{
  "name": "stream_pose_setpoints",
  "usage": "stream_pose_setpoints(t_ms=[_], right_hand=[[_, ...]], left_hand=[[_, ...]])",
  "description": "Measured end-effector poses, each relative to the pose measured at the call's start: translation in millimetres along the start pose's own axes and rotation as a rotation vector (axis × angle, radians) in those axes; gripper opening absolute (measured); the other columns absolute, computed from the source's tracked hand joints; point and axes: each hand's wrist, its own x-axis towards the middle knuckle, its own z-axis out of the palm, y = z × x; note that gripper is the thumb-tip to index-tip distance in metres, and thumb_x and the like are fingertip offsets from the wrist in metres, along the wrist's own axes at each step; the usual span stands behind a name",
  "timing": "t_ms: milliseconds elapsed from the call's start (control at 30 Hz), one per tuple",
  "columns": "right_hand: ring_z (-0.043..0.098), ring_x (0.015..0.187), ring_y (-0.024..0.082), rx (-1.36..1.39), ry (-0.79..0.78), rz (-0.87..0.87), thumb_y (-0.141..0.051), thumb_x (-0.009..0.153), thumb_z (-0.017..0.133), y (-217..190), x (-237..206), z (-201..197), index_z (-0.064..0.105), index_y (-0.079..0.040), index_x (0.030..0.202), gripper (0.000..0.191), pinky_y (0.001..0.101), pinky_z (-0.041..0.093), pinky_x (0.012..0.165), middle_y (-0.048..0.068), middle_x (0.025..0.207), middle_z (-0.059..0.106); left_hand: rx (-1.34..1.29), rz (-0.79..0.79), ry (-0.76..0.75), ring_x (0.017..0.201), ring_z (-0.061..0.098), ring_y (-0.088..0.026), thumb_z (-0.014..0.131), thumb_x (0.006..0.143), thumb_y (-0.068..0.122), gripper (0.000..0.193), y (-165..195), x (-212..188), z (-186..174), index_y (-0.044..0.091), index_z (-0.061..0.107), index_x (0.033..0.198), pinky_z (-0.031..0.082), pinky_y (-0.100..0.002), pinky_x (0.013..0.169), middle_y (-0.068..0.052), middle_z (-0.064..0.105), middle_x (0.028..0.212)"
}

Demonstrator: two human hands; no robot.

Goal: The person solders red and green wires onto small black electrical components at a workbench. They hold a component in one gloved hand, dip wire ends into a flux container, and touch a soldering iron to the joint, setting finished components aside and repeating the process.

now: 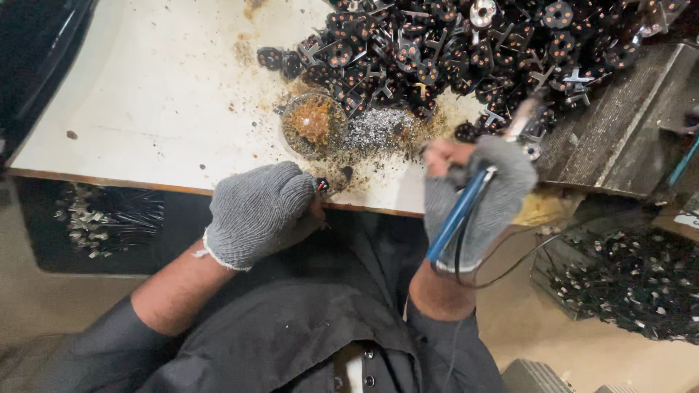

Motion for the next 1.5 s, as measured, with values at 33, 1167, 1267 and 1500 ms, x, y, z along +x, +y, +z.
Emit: stream_pose_setpoints(t_ms=[33, 1167, 1267, 1500], right_hand=[[0.076, 0.096, 0.016, 0.132, -0.074, 0.064, -0.003, 0.100, 0.076, -5.3, -6.9, 0.6, 0.042, -0.005, 0.134, 0.048, 0.0263, 0.059, 0.083, 0.005, 0.108, 0.072], [0.075, 0.101, 0.027, -0.173, -0.388, -0.169, -0.002, 0.097, 0.074, -7.6, -22.7, 14.4, 0.069, -0.004, 0.116, 0.020, 0.0350, 0.061, 0.088, 0.019, 0.114, 0.071], [0.074, 0.110, 0.027, -0.246, -0.273, -0.251, -0.001, 0.095, 0.076, -12.9, -22.7, 19.5, 0.071, -0.006, 0.114, 0.021, 0.0346, 0.060, 0.095, 0.017, 0.119, 0.073], [0.068, 0.119, 0.028, 0.052, -0.179, -0.109, 0.000, 0.094, 0.075, -28.2, -11.3, 21.9, 0.072, -0.010, 0.107, 0.017, 0.0358, 0.059, 0.098, 0.014, 0.117, 0.074]], left_hand=[[-0.013, 0.013, 0.004, 0.060, 0.062, -0.028, 0.080, 0.075, 0.031, 0.024, -0.7, -0.4, -0.4, 0.017, 0.061, 0.079, 0.045, -0.044, 0.049, -0.006, 0.056, 0.072], [-0.231, 0.204, 0.217, 0.095, 0.069, -0.037, 0.074, 0.078, 0.011, 0.046, -11.3, -41.9, -21.5, 0.009, 0.059, 0.121, 0.058, -0.042, 0.073, -0.016, 0.063, 0.114], [-0.342, -0.104, 0.033, 0.089, 0.069, -0.030, 0.082, 0.080, 0.020, 0.057, -17.2, -79.1, -35.0, 0.006, 0.058, 0.129, 0.056, -0.037, 0.068, -0.019, 0.065, 0.120], [-0.362, -0.234, -0.368, 0.079, 0.071, -0.028, 0.079, 0.078, 0.015, 0.030, -42.6, -90.4, -33.0, 0.014, 0.075, 0.108, 0.055, -0.038, 0.066, -0.009, 0.068, 0.088]])
